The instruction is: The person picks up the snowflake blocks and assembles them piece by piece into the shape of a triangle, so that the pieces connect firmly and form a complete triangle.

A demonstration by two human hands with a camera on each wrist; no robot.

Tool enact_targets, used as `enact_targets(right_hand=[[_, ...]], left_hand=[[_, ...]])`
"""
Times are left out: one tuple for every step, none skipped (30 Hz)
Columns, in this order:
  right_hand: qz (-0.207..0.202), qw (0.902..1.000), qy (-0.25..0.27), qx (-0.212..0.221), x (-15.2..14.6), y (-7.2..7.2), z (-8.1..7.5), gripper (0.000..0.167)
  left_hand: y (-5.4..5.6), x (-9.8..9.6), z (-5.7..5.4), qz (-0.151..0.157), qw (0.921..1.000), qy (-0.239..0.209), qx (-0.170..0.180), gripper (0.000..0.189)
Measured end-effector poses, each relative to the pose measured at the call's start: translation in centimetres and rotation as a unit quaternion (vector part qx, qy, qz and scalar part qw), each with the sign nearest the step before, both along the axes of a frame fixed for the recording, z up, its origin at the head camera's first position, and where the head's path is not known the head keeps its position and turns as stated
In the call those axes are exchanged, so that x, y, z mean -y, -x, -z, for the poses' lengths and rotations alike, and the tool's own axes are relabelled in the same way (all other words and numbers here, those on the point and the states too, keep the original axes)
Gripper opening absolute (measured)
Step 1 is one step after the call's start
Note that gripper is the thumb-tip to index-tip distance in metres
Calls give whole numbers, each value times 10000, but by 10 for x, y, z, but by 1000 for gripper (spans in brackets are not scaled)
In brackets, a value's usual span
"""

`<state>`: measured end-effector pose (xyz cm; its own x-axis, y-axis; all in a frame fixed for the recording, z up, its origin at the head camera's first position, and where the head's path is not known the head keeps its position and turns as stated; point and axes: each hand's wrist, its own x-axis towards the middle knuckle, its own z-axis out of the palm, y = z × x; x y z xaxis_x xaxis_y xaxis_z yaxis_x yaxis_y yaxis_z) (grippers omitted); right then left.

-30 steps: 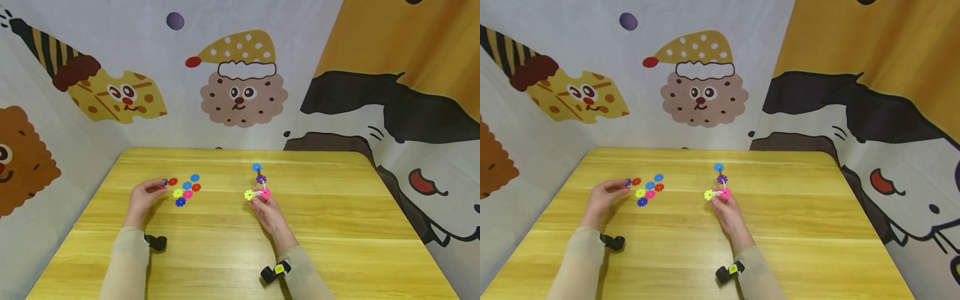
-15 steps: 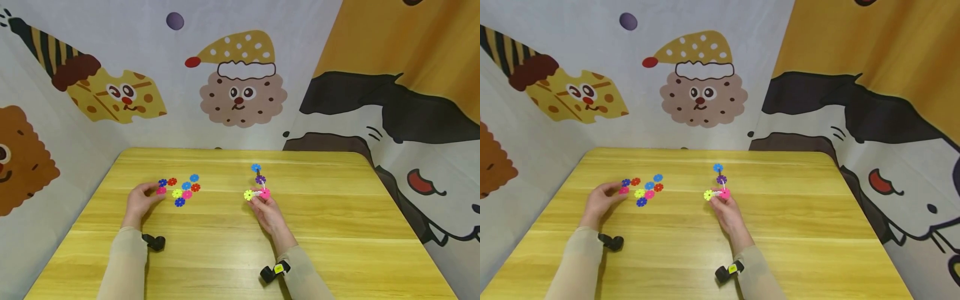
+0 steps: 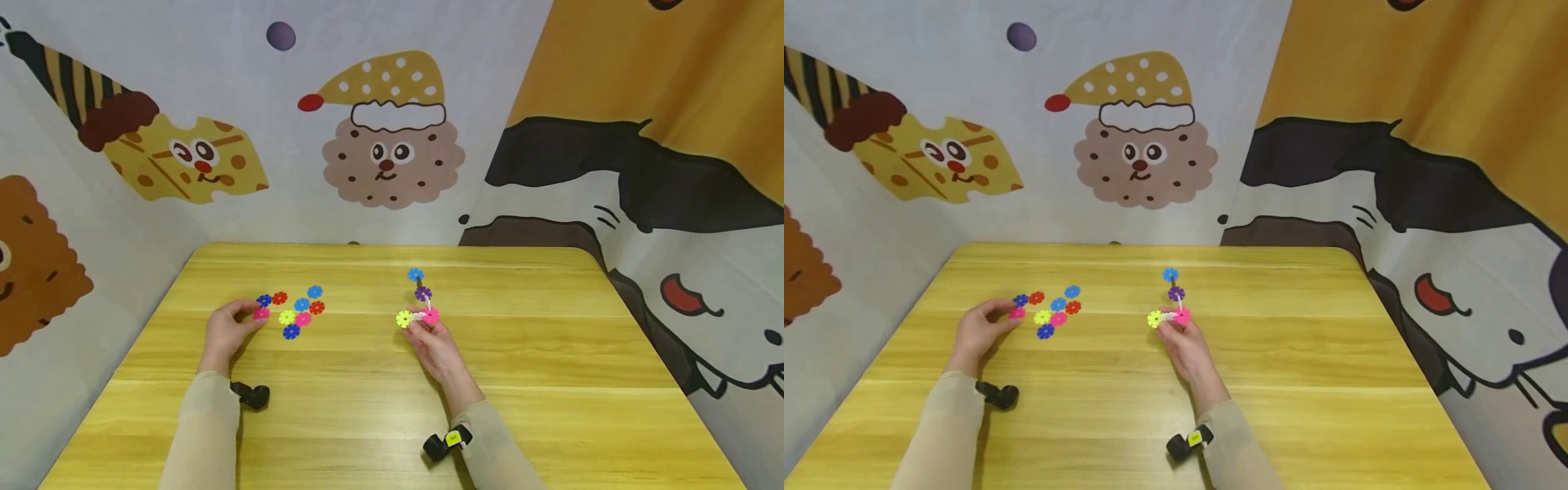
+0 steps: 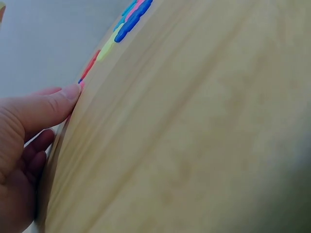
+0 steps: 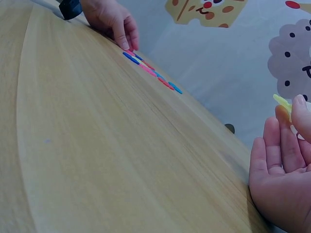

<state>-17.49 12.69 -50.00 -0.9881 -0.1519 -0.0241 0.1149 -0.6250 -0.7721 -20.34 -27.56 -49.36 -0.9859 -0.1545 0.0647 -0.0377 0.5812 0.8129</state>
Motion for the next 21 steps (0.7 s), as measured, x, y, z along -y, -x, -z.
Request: enact_targets(right_hand=[[-10, 10000, -5, -8, 0, 0, 0, 32], [-19, 10000, -11, -30, 0, 0, 0, 32], [-23, 10000, -15, -40, 0, 0, 1, 32], [-29, 10000, -25, -62, 0, 0, 1, 32], [-28, 10000, -32, -75, 0, 0, 1, 32], [-28, 10000, -34, -78, 0, -1, 1, 31], [-12, 10000, -36, -64, 0, -1, 1, 31], [-10, 10000, -37, -53, 0, -1, 0, 31], [1, 10000, -39, -20, 0, -1, 0, 31], [-1, 10000, -55, 1, 0, -1, 0, 31], [6, 10000, -53, 39, 0, -1, -1, 31], [4, 10000, -45, 69, 0, -2, -1, 32], [4, 10000, -41, 86, 0, -2, -1, 32], [0, 9999, -33, 110, 0, -2, -1, 32], [-11, 9999, -24, 112, 0, -2, -2, 31], [-25, 9999, -17, 101, 0, -2, -2, 31], [-26, 10000, -3, 91, 0, -2, -2, 31], [-34, 10000, -2, 70, 0, -2, -2, 30], [-39, 10000, -14, 50, 0, -2, -2, 30], [-47, 10000, -36, 30, 0, -2, -2, 30], [-55, 10000, -45, 4, 1, -1, -2, 31]], left_hand=[[0, 1, 0, 18, 10000, -3, -1, 39], [0, 2, 1, 51, 10000, -1, -4, 39], [0, 2, 1, 80, 10000, 14, -6, 39], [0, 3, 1, 120, 9999, 20, -14, 39], [0, 3, 1, 164, 9999, 31, -6, 39], [0, 4, 1, 207, 9998, 26, 4, 40], [0, 4, 1, 254, 9997, 22, 3, 39], [-1, 4, 1, 305, 9995, 15, 19, 39], [-1, 5, 1, 352, 9994, 4, 21, 38], [-1, 5, 1, 413, 9991, -7, 16, 38], [-1, 5, 1, 467, 9989, -18, 8, 37], [-1, 5, 2, 517, 9987, -47, 0, 37], [-2, 6, 2, 561, 9984, -55, -8, 36], [-2, 6, 3, 603, 9982, -58, -13, 37], [-2, 6, 3, 645, 9979, -54, -35, 37], [-2, 7, 3, 681, 9977, -42, -44, 37], [-2, 7, 4, 705, 9975, -9, -56, 38], [-2, 8, 4, 733, 9973, 21, -72, 38], [-3, 9, 5, 755, 9971, 65, -105, 38], [-3, 10, 5, 779, 9968, 93, -136, 38], [-3, 10, 6, 795, 9966, 109, -173, 38]])
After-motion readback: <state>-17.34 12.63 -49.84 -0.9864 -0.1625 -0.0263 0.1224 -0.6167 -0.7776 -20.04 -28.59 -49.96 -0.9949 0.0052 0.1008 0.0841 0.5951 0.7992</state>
